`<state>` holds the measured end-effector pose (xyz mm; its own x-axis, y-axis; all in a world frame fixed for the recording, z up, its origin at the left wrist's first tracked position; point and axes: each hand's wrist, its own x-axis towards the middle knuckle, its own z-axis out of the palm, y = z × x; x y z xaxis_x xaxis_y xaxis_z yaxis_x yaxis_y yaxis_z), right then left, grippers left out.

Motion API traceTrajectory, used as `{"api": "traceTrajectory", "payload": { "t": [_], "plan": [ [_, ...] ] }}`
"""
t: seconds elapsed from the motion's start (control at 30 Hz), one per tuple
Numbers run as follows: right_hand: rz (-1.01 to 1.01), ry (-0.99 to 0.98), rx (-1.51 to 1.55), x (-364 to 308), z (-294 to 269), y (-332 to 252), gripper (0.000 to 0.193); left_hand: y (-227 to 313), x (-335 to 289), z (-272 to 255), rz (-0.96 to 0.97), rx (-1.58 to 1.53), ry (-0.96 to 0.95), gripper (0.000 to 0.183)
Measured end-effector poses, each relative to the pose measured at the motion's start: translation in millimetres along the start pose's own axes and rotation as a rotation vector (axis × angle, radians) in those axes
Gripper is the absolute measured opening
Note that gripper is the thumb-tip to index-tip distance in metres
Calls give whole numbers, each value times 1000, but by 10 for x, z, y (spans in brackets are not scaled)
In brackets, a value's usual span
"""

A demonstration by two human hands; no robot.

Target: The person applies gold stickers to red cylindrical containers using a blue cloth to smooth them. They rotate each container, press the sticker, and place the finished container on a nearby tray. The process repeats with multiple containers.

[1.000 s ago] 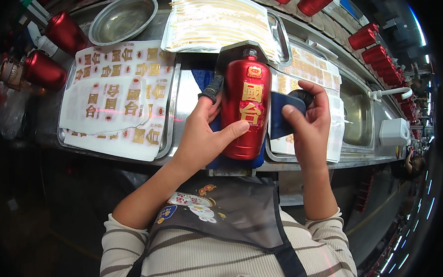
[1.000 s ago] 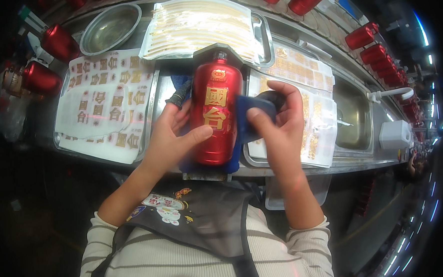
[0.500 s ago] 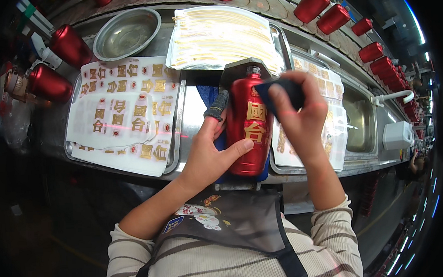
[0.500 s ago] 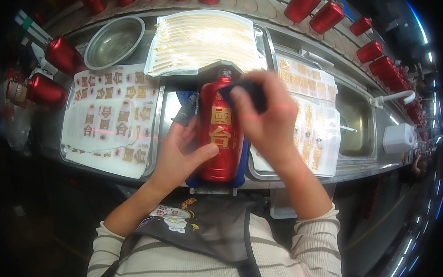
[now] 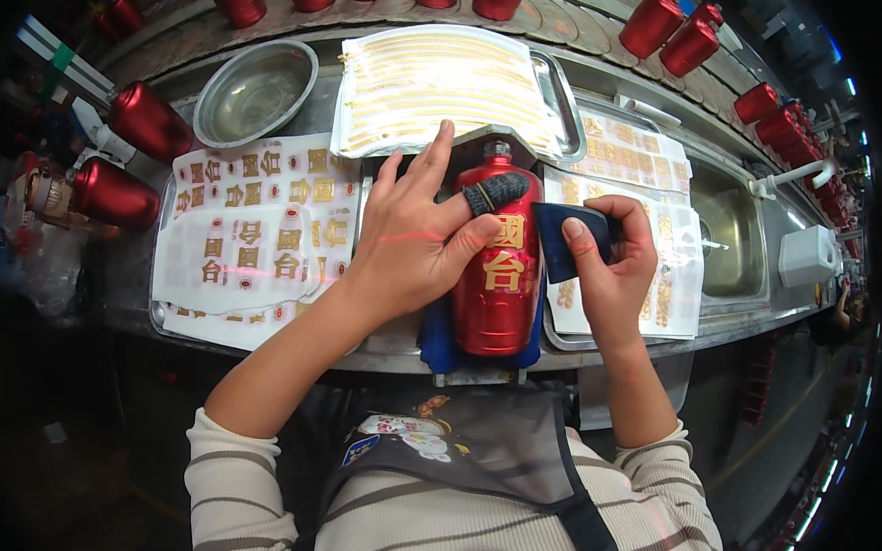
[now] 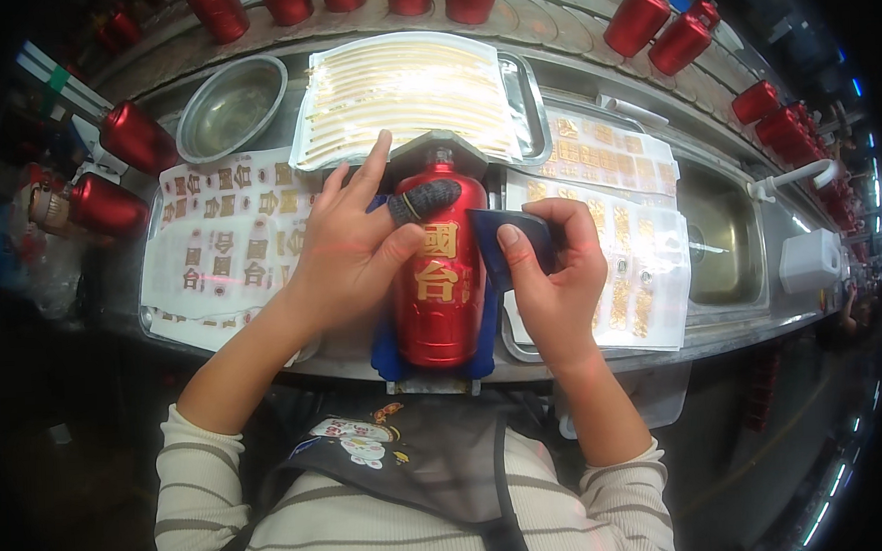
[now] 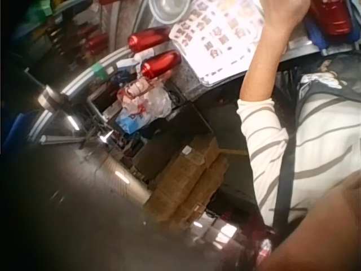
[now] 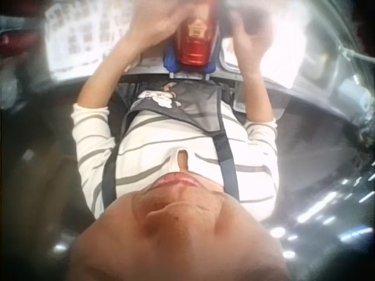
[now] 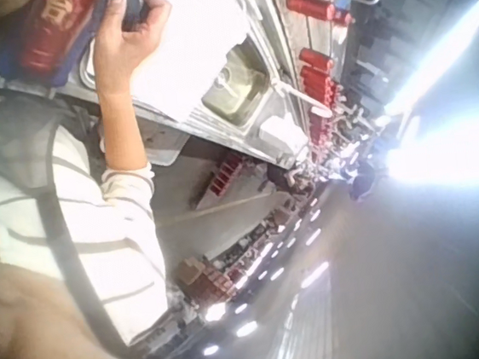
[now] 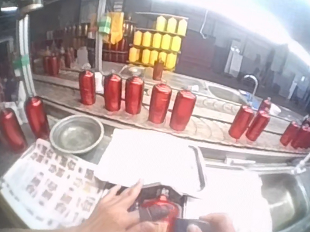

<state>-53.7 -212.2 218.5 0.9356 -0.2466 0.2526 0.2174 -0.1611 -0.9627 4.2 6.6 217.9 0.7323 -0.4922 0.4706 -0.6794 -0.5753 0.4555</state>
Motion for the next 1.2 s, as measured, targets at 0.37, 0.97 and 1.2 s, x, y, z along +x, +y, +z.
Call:
{"api": "traceTrajectory", "payload": {
  "t": [0.37, 0.97, 1.2],
  "plan": [
    [19, -31, 23, 2, -7, 100, 23, -107, -42, 6, 87, -70, -65, 50],
    [-806, -518, -444, -333, 15, -330, 28, 399, -794, 39, -582, -894, 254, 51],
    [-284, -117, -215, -649, 28, -214, 29, 557, -444, 306, -629, -1101, 312, 50]
  ]
}}
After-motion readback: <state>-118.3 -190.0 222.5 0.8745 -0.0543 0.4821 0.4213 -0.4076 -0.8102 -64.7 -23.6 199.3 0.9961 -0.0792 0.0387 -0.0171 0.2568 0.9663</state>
